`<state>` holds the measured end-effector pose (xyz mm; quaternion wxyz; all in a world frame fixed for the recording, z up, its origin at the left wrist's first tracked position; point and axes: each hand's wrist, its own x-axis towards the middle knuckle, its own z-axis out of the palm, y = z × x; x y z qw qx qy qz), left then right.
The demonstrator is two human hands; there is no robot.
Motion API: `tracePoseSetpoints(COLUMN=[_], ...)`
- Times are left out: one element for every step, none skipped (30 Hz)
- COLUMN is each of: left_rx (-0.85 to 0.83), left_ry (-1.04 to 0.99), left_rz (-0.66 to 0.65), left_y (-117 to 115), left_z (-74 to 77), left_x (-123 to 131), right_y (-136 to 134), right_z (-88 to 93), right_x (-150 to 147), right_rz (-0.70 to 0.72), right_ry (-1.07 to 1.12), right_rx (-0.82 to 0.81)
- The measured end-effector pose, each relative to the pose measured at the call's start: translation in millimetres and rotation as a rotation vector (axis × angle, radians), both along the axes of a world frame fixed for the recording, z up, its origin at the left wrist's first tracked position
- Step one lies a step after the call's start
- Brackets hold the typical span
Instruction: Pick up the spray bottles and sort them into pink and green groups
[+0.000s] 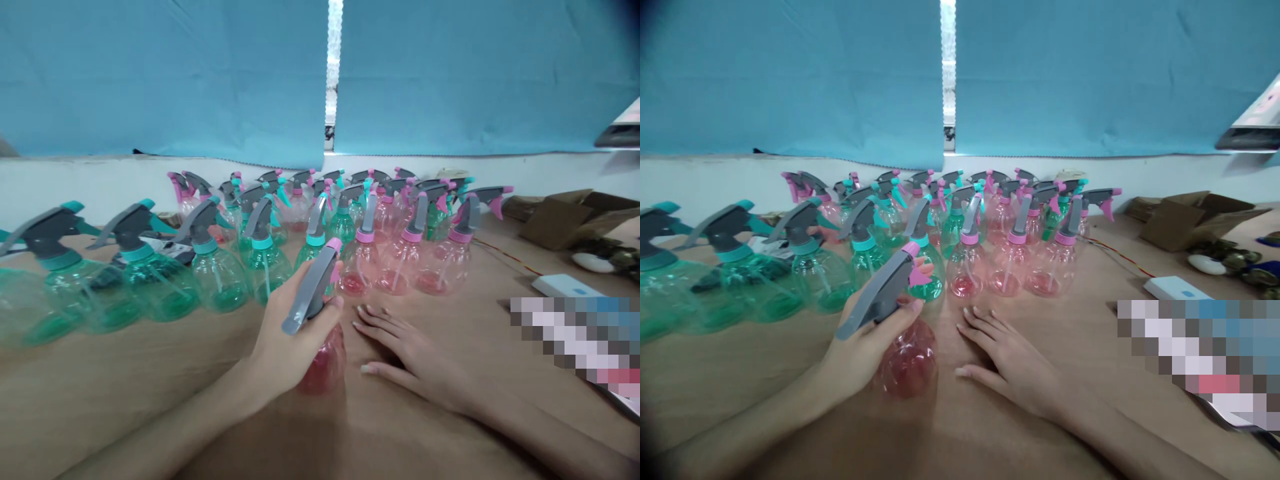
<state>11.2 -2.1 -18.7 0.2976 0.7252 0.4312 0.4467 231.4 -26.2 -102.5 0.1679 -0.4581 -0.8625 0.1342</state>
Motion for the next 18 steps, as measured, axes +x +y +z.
tracePoseSetpoints(left_rx=[0.005,0.014,0.023,0.029,0.032,0.035,0.036,0.036,0.034,0.035,0.036,0.038,0.04,0.042,0.044,0.049,0.052,0.056], left_ry=[0.006,0.008,0.008,0.008,0.008,0.006,0.006,0.006,0.006,0.005,0.004,0.006,0.009,0.013,0.017,0.019,0.021,0.021], left_rz=[0.006,0.008,0.004,-0.003,-0.009,-0.013,-0.015,-0.016,-0.014,-0.009,-0.004,0.002,0.006,0.008,0.006,0.003,0.0,0.0], left_y=[0.4,0.9,1.5,2.1,2.6,3.1,3.4,3.6,3.6,3.6,3.4,3.2,3.1,2.9,2.8,2.7,2.7,2.7], left_z=[-0.5,-0.9,-1.2,-1.4,-1.5,-1.6,-1.6,-1.7,-1.8,-1.9,-2.0,-2.2,-2.2,-2.1,-2.0,-1.8,-1.6,-1.4], left_x=[-0.2,-0.3,-0.4,-0.5,-0.4,-0.4,-0.2,-0.1,0.1,0.2,0.3,0.4,0.4,0.3,0.3,0.2,0.1,0.0], right_y=[-0.1,-0.1,-0.2,-0.3,-0.3,-0.3,-0.3,-0.3,-0.3,-0.3,-0.2,-0.1,0.0,0.1,0.2,0.3,0.3,0.2], right_z=[-0.1,-0.1,-0.1,-0.1,-0.2,-0.2,-0.1,0.0,0.1,0.2,0.3,0.4,0.4,0.5,0.6,0.8,1.0,1.3], right_x=[0.1,0.1,0.1,0.1,0.1,0.1,0.0,0.0,-0.1,-0.1,-0.1,-0.1,0.0,0.0,0.1,0.1,0.1,0.1], right_rz=[0.002,0.002,0.003,0.002,0.003,0.003,0.003,0.001,-0.001,-0.004,-0.006,-0.008,-0.006,-0.002,0.003,0.006,0.008,0.007], right_ry=[0.005,0.011,0.016,0.019,0.021,0.019,0.013,0.004,-0.008,-0.018,-0.025,-0.028,-0.029,-0.029,-0.03,-0.031,-0.033,-0.033], right_rx=[0.0,0.001,0.001,0.003,0.004,0.005,0.004,0.003,0.001,-0.001,-0.003,-0.004,-0.004,-0.004,-0.005,-0.006,-0.008,-0.01])
